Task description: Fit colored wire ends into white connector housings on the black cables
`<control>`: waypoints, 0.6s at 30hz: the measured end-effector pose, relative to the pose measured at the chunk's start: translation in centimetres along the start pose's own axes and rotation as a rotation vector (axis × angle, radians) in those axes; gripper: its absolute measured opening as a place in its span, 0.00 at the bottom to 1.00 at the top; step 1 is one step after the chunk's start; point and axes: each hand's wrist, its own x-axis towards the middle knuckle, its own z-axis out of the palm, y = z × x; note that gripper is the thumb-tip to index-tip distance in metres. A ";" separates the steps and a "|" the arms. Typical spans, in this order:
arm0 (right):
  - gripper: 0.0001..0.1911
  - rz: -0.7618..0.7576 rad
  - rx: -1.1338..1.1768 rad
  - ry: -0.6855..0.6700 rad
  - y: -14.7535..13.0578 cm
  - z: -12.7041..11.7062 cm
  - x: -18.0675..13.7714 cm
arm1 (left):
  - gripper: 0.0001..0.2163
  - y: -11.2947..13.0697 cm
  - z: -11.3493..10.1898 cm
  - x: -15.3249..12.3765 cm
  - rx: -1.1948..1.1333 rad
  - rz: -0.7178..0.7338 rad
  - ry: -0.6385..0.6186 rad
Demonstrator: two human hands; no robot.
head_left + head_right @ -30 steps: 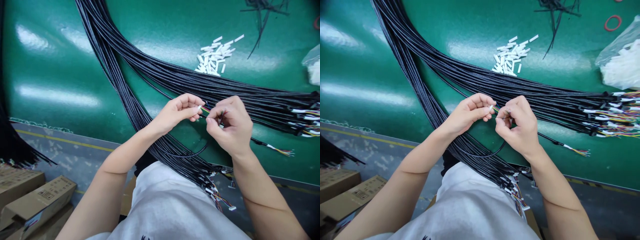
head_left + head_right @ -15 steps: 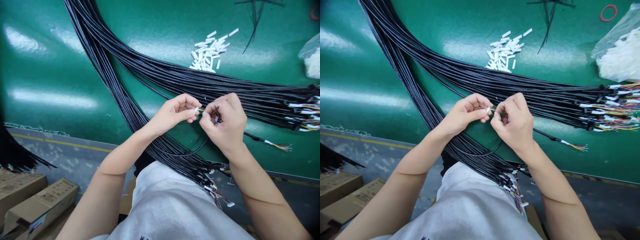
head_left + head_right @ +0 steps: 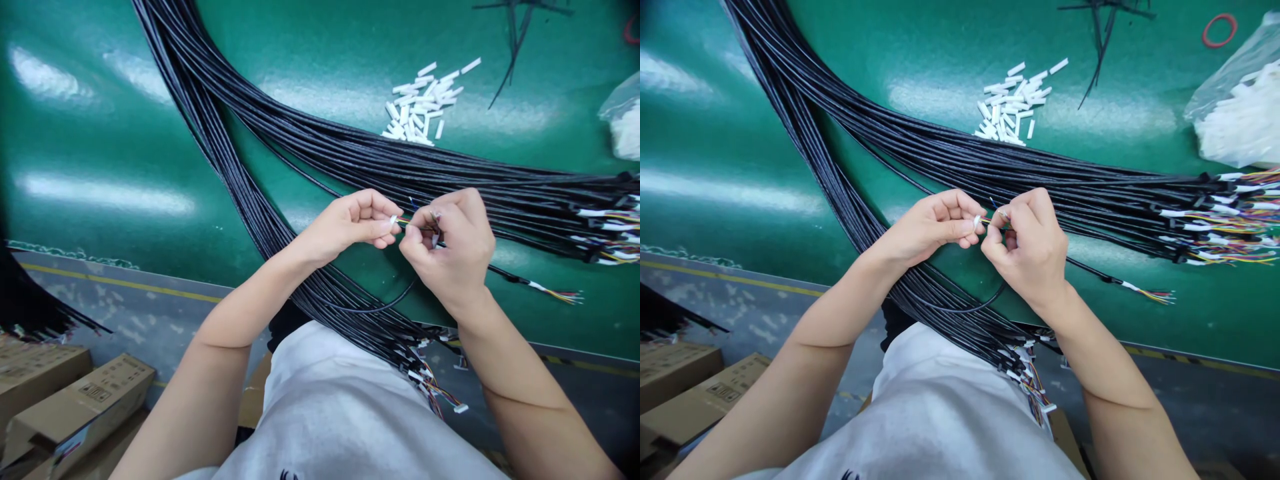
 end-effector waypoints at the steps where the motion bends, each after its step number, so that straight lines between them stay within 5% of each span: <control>1: 0.08 -0.008 0.001 -0.003 0.0 0.0 0.0 | 0.17 0.0 -0.1 0.0 -0.012 -0.021 -0.004; 5: 0.07 -0.033 -0.031 -0.006 0.0 0.1 -0.1 | 0.17 0.2 -0.1 -0.1 -0.034 -0.090 -0.005; 18: 0.07 0.003 -0.013 -0.038 -0.2 0.1 0.0 | 0.18 0.6 0.8 -0.1 0.081 0.050 0.014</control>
